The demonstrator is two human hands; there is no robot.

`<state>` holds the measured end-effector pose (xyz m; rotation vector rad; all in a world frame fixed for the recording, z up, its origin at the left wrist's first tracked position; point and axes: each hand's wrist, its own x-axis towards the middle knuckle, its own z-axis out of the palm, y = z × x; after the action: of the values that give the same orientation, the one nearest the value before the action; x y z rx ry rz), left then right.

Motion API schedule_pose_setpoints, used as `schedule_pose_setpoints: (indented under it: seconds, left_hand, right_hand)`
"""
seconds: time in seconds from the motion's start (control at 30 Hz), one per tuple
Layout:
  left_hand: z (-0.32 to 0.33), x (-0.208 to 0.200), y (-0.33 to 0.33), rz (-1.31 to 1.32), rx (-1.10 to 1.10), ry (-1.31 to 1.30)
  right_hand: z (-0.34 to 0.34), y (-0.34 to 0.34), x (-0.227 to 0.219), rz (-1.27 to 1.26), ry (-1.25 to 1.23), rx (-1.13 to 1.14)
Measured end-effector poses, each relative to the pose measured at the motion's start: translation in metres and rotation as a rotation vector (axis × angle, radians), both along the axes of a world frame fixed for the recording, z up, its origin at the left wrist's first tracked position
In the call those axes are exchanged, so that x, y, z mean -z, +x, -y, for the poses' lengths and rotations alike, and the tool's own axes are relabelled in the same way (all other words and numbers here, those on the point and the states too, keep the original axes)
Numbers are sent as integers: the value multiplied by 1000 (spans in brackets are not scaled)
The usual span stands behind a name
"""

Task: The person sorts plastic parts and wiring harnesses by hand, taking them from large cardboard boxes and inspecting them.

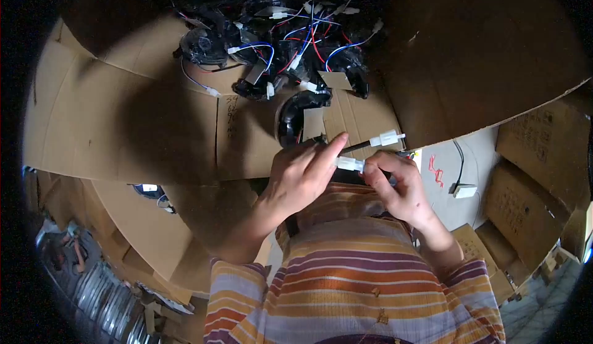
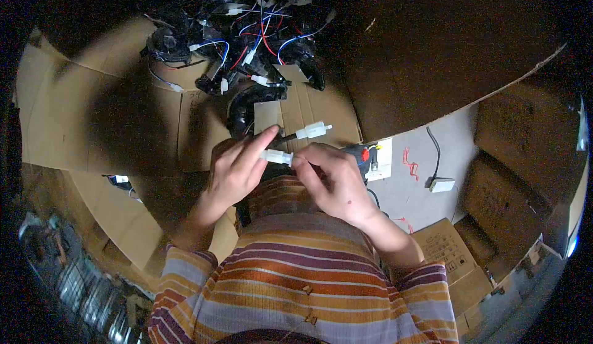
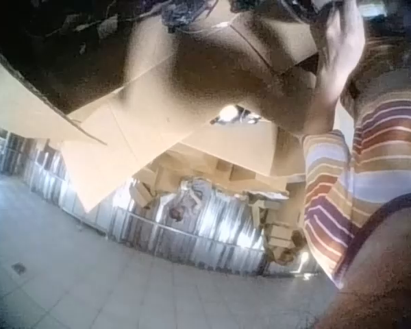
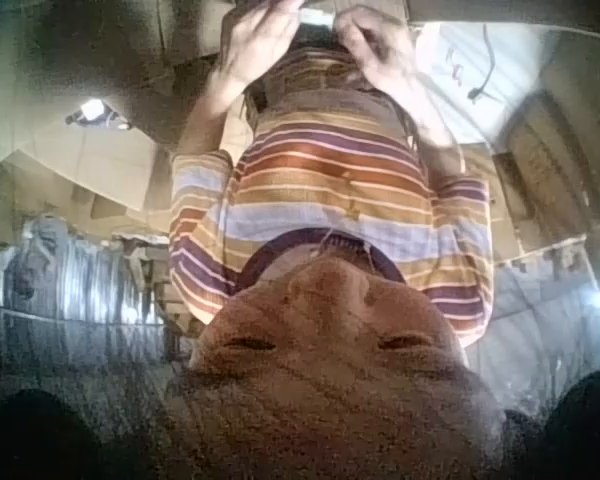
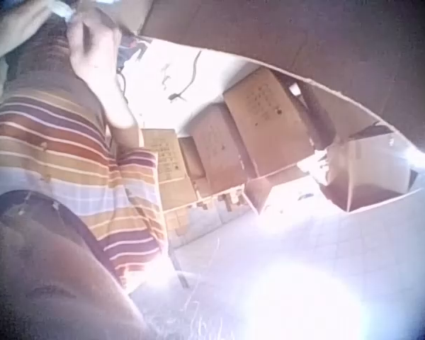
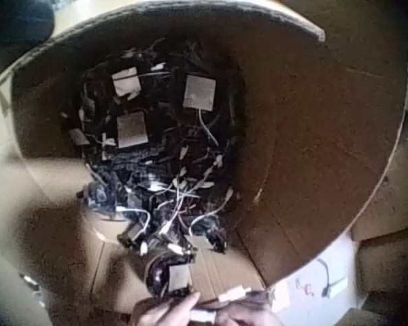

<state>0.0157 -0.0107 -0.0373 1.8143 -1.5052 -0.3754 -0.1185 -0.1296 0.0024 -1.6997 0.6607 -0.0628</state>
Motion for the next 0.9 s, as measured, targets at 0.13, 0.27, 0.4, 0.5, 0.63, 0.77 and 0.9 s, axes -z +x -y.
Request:
schedule_pose_setpoints:
  seconds: [0.13,0.27,0.4,0.5,0.63,0.77,0.9]
  left_hand:
    - [-3,-9,-2,-415,-65,52]
    - [-11,-5,-2,-650,-80,29]
    - [-16,-11,-3,-793,-95,63]
    - [-17,-11,-2,-916,-134,60]
    - [-21,-6,-2,-883,-130,40]
    - [-27,-5,-5,-898,-108,82]
    - [-32,-1,-8,-841,-85,121]
  right_hand:
    - [14,-20,-11,-32,162,-1]
    - [23,-25,-24,-81,547,20]
    - [27,-22,-31,-25,439,-69]
    - [27,-21,-29,74,280,-104]
    - [25,-20,-24,160,406,32]
    - [20,-14,-22,118,403,78]
    - [20,-14,-24,2,385,83]
